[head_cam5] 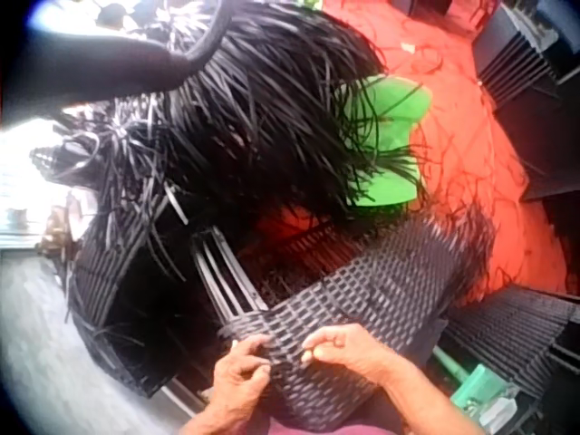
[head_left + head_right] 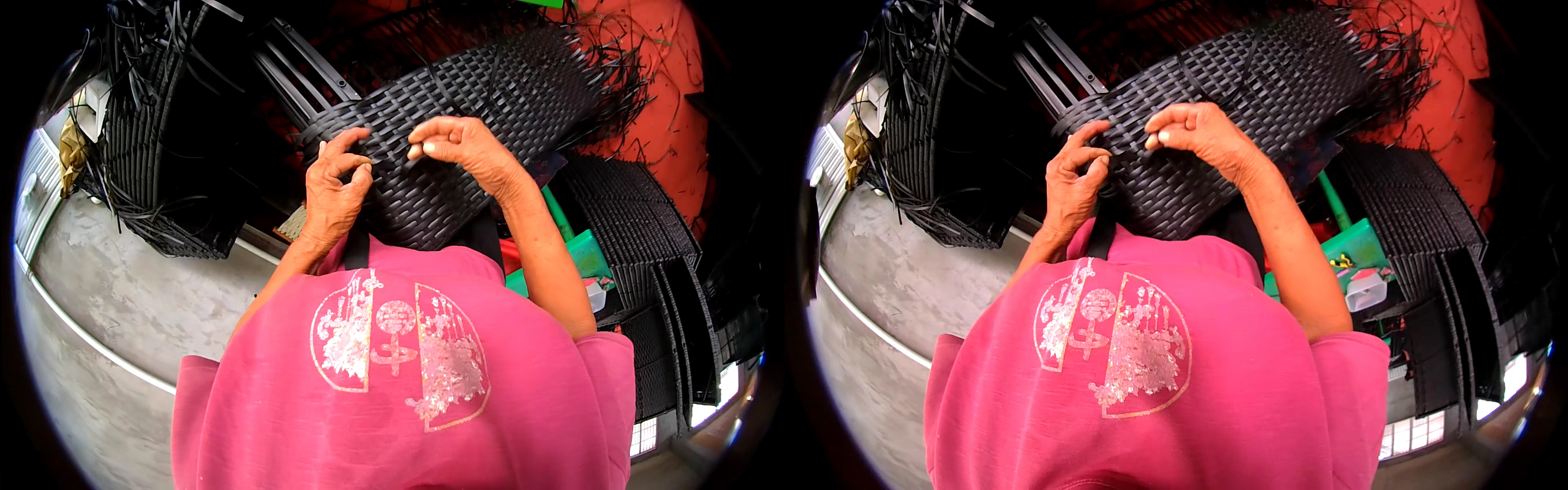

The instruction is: The person weaves black plastic strips into the frame of a piece of furniture by hand, pulling the strips through the pre-woven sections and tucking in the ends.

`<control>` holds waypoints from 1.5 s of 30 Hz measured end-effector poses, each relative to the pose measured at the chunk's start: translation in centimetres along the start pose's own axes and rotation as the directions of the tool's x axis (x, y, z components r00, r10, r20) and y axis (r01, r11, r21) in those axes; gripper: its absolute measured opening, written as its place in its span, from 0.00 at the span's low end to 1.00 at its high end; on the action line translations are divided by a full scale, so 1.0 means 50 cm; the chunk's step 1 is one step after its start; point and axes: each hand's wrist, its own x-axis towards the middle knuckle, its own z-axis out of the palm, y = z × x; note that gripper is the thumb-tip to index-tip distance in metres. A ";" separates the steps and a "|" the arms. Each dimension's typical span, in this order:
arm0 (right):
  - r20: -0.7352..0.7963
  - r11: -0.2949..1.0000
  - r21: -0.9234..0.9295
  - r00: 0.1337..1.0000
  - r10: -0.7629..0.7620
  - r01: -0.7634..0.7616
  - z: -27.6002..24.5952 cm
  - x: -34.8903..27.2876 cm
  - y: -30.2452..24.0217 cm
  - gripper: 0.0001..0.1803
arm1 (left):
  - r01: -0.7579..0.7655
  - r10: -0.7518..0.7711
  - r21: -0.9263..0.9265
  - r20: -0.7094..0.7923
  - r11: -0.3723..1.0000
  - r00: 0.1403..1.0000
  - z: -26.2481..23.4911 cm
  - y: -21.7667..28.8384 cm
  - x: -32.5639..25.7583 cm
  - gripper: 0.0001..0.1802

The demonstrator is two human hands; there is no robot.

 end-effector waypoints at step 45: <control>-0.160 0.565 -0.817 0.987 -0.032 -0.115 0.047 -0.022 0.006 0.19 | -0.061 0.058 -0.138 -0.024 0.989 0.998 -0.078 0.004 -0.002 0.04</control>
